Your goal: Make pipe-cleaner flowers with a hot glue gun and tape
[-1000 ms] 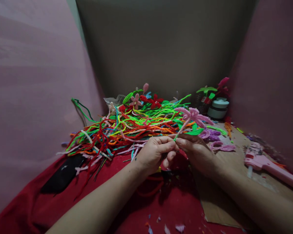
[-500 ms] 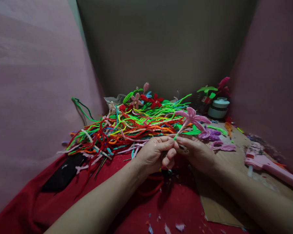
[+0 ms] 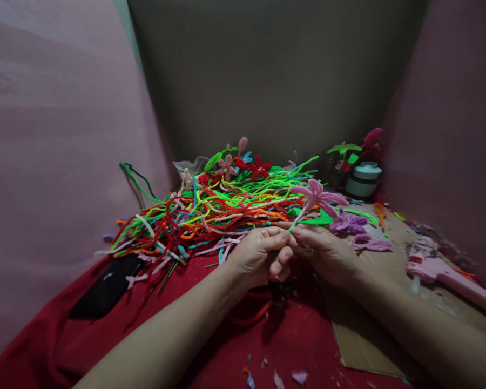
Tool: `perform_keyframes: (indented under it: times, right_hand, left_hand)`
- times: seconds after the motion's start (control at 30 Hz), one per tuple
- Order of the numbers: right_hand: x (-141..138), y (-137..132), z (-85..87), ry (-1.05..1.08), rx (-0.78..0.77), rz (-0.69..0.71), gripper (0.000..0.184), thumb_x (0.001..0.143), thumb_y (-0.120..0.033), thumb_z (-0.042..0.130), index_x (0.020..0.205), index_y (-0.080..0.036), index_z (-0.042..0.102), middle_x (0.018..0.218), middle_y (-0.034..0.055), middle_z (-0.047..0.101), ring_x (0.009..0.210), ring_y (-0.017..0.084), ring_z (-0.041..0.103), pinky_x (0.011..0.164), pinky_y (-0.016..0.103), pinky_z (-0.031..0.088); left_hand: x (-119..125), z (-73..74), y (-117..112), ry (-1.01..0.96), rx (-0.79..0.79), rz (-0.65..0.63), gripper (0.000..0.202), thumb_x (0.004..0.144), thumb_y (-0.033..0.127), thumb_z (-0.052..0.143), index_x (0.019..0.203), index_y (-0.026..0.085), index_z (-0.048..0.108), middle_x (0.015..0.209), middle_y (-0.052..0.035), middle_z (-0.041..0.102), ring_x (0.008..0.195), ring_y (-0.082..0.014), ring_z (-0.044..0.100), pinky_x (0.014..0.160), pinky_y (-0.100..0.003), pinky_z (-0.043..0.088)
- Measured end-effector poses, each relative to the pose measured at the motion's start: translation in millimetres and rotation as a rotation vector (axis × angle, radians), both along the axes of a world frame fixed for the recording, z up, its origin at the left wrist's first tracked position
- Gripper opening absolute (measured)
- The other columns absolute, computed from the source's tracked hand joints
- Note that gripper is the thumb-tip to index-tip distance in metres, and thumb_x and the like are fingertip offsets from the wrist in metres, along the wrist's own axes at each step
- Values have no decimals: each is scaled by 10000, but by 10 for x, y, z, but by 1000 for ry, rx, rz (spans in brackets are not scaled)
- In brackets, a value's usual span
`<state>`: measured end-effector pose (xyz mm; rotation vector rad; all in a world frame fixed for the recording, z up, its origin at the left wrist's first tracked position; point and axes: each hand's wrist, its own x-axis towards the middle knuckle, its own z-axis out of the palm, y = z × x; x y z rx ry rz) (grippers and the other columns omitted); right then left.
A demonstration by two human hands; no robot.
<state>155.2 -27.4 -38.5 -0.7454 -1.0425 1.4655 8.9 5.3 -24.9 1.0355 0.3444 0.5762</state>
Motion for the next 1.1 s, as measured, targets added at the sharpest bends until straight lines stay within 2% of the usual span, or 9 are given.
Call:
perform_keyframes:
  times: [0.1,0.17,0.3,0.4,0.53,0.7,0.77,0.93,1.1]
  right_hand:
    - [-4,-13,-12,-59,44,-21,201,763,-366,619,711,-174,651,594,3,617,586,152,575,618,296,444]
    - [2,-15,-31,-123,76,-40,226,799,-362,580,696,-171,645,596,3,611,569,143,561,612,293,440]
    - [32,6,-58,-273,143,-214,156,804,-314,581,760,-190,666,730,6,643,722,160,579,693,286,439]
    - [44,18,-33,-401,197,-280,156,812,-301,563,776,-203,678,753,-2,639,737,161,559,715,287,436]
    - [12,-7,33,-455,236,-294,150,803,-288,567,744,-210,682,740,-12,625,731,155,550,727,278,441]
    - [-32,-38,35,-301,62,-233,214,760,-340,616,610,-186,616,580,-24,560,540,123,485,561,261,419]
    - [-33,-35,23,-246,43,-204,242,748,-375,628,611,-177,607,546,-28,541,500,109,456,525,251,399]
    - [-28,-19,17,-229,71,-165,282,752,-444,624,697,-167,622,599,-8,602,533,122,516,546,252,420]
    - [-38,-18,-19,-121,102,-42,338,817,-490,526,824,-170,638,590,16,620,519,154,553,563,299,448]
  left_hand:
    - [3,30,-12,75,70,17,195,815,307,526,742,129,556,443,60,485,283,-43,363,362,-184,346]
    - [7,52,-33,192,217,80,224,828,324,499,719,134,544,471,42,513,319,-57,419,381,-185,351]
    - [14,16,-87,541,861,429,197,844,285,469,710,161,543,585,4,572,510,-110,544,523,-223,407]
    - [8,-67,-113,784,1359,582,148,856,250,451,889,171,571,763,-48,653,667,-170,604,611,-269,410]
    - [-6,-132,-108,891,1522,634,165,873,263,435,916,175,567,756,-51,669,646,-176,615,572,-263,390]
    - [2,-138,-75,816,1473,619,199,882,218,395,851,164,584,679,-39,637,575,-147,575,545,-253,373]
    - [14,-107,-73,722,1294,593,199,868,213,411,778,167,582,620,-13,596,542,-121,549,537,-234,379]
    - [35,64,-106,463,545,348,204,836,285,436,734,154,556,471,54,484,327,-54,424,359,-164,321]
    - [20,105,-87,301,301,272,194,779,304,543,761,117,591,453,50,504,303,-36,413,331,-138,317]
